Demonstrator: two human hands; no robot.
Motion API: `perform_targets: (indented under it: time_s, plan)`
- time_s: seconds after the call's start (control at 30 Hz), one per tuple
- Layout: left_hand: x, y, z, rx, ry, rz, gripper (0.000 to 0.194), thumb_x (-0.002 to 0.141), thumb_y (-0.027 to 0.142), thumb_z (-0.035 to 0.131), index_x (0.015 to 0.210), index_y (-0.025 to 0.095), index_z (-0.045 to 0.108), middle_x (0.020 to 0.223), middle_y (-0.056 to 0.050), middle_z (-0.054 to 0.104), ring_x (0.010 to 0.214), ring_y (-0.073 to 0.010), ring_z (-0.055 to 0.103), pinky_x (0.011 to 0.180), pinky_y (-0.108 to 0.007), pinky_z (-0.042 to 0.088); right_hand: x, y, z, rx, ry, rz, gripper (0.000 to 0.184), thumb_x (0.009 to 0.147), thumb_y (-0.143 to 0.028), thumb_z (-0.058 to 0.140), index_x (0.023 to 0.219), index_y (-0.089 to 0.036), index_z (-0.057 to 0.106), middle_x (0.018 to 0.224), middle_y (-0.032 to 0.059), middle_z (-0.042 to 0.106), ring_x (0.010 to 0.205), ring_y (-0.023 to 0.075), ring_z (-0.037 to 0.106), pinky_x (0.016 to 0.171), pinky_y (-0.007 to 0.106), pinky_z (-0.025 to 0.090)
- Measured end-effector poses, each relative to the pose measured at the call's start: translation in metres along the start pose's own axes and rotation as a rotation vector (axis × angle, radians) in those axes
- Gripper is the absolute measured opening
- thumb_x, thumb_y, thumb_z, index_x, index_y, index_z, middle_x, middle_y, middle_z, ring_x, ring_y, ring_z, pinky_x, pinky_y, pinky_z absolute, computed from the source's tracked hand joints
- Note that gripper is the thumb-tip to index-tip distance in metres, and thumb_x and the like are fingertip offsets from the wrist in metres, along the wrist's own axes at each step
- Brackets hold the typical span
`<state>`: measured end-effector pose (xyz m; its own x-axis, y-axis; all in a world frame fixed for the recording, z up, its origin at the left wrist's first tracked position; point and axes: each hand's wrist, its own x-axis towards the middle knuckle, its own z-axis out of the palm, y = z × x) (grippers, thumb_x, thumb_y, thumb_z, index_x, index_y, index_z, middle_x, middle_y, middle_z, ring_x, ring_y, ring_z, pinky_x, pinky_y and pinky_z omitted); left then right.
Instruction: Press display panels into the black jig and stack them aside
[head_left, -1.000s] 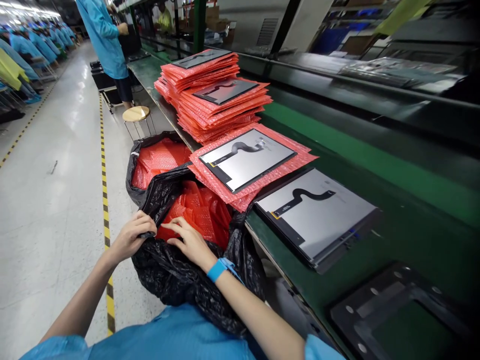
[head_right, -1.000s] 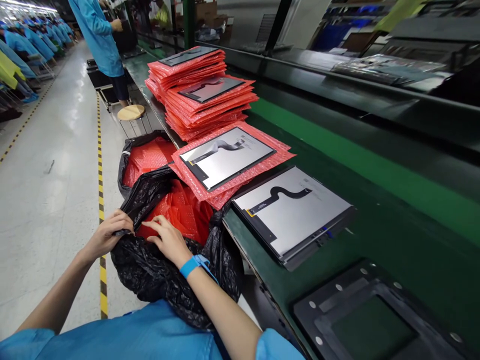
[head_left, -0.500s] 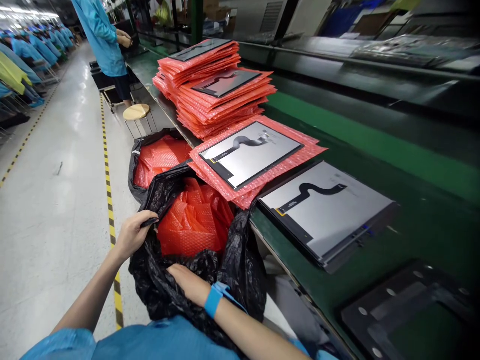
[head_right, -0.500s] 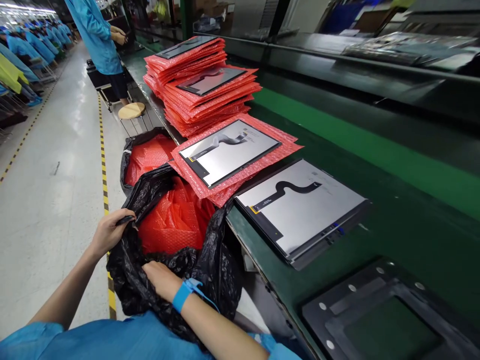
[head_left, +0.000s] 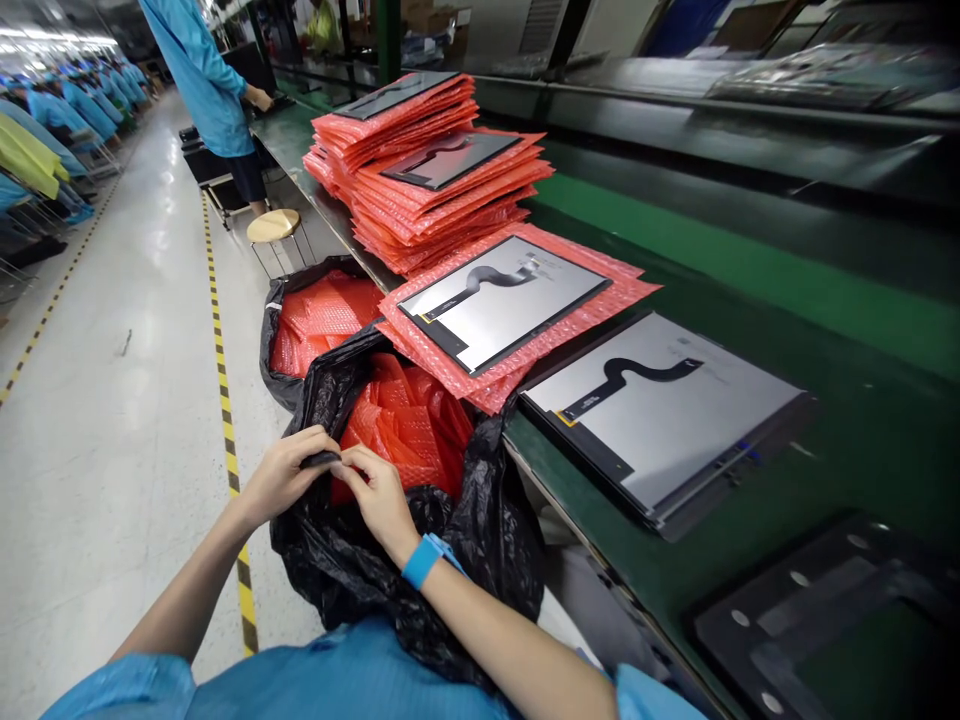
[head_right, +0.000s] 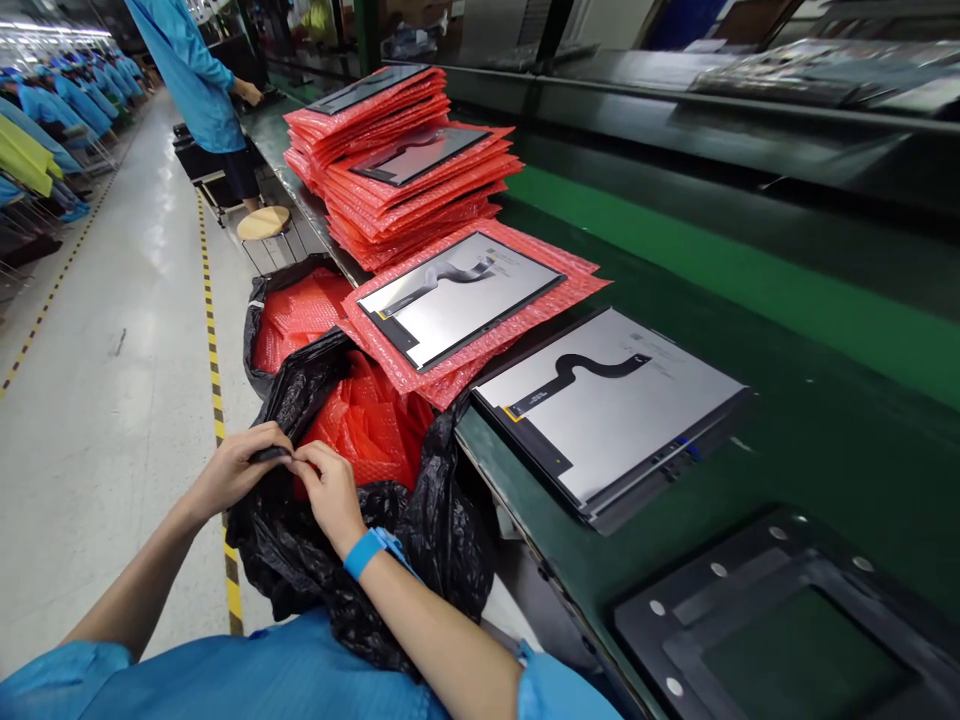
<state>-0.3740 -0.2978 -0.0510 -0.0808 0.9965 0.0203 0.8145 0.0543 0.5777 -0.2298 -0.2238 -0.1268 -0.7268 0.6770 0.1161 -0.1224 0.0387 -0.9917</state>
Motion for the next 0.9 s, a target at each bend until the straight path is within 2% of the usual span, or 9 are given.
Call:
perform_targets:
  time_s: [0.07, 0.13, 0.27, 0.43, 0.53, 0.63, 0.77, 0.9]
  plan:
    - [0.005, -0.003, 0.001, 0.032, -0.099, 0.007, 0.029, 0.086, 0.041, 0.066, 0.107, 0.022, 0.059, 0.102, -0.002, 0.067, 0.091, -0.0173, 0.064, 0.081, -0.025, 0.048, -0.005, 0.003, -0.003, 0.007, 0.029, 0.014, 0.017, 0.09, -0.026, 0.054, 0.074, -0.021, 0.06, 0.081, 0.0004, 0.062, 0.079, 0.0171, 0.058, 0.076, 0.028, 0.044]
    - [0.009, -0.01, 0.005, 0.083, -0.176, -0.008, 0.041, 0.081, 0.039, 0.072, 0.115, 0.024, 0.055, 0.107, -0.002, 0.068, 0.092, -0.019, 0.065, 0.081, -0.027, 0.048, -0.009, 0.006, -0.006, 0.007, 0.054, 0.025, 0.018, 0.09, -0.027, 0.053, 0.075, -0.021, 0.06, 0.08, 0.0005, 0.061, 0.078, 0.0174, 0.058, 0.074, 0.028, 0.043]
    - [0.014, -0.029, 0.017, 0.213, -0.247, -0.07, 0.034, 0.085, 0.027, 0.064, 0.118, 0.026, 0.055, 0.097, -0.002, 0.069, 0.09, -0.0221, 0.066, 0.079, -0.029, 0.046, -0.01, 0.004, -0.013, -0.003, 0.092, 0.038, 0.019, 0.091, -0.03, 0.051, 0.079, -0.021, 0.061, 0.081, 0.0008, 0.061, 0.079, 0.0176, 0.057, 0.074, 0.027, 0.042]
    - [0.014, -0.044, 0.024, 0.3, -0.256, -0.135, 0.041, 0.082, 0.016, 0.059, 0.123, 0.017, 0.059, 0.09, -0.009, 0.067, 0.089, -0.0245, 0.065, 0.077, -0.03, 0.046, -0.006, -0.006, -0.031, -0.043, 0.115, 0.076, 0.023, 0.093, -0.038, 0.051, 0.078, -0.021, 0.056, 0.07, -0.0025, 0.055, 0.067, 0.0152, 0.052, 0.067, 0.026, 0.04]
    - [0.015, -0.041, 0.017, 0.247, -0.279, -0.129, 0.032, 0.087, 0.026, 0.059, 0.118, 0.017, 0.063, 0.091, -0.01, 0.068, 0.089, -0.0247, 0.065, 0.078, -0.03, 0.046, -0.001, -0.011, -0.044, -0.074, 0.076, 0.082, 0.025, 0.092, -0.039, 0.054, 0.076, -0.02, 0.056, 0.069, -0.0031, 0.055, 0.066, 0.0145, 0.051, 0.067, 0.026, 0.039]
    - [0.018, -0.031, 0.005, 0.122, -0.321, -0.098, 0.024, 0.09, 0.04, 0.059, 0.103, 0.022, 0.068, 0.09, -0.003, 0.07, 0.085, -0.0208, 0.066, 0.076, -0.026, 0.046, 0.006, -0.014, -0.058, -0.111, 0.034, 0.083, 0.022, 0.09, -0.037, 0.057, 0.077, -0.019, 0.06, 0.074, -0.0019, 0.06, 0.07, 0.0149, 0.053, 0.07, 0.027, 0.039]
    - [0.021, -0.017, -0.005, -0.034, -0.329, -0.078, 0.035, 0.095, 0.05, 0.05, 0.098, 0.02, 0.066, 0.077, 0.002, 0.066, 0.068, -0.0146, 0.062, 0.061, -0.021, 0.044, 0.007, -0.017, -0.072, -0.158, -0.042, 0.086, 0.016, 0.088, -0.031, 0.058, 0.082, -0.019, 0.066, 0.077, -0.0005, 0.065, 0.072, 0.016, 0.056, 0.071, 0.028, 0.041]
    - [0.019, -0.011, 0.003, -0.107, -0.271, -0.045, 0.041, 0.1, 0.047, 0.04, 0.087, 0.017, 0.066, 0.076, 0.0, 0.065, 0.071, -0.0135, 0.059, 0.067, -0.022, 0.045, -0.001, -0.02, -0.077, -0.216, -0.055, 0.089, 0.013, 0.087, -0.027, 0.057, 0.081, -0.019, 0.066, 0.079, 0.0011, 0.067, 0.077, 0.0177, 0.059, 0.074, 0.029, 0.043]
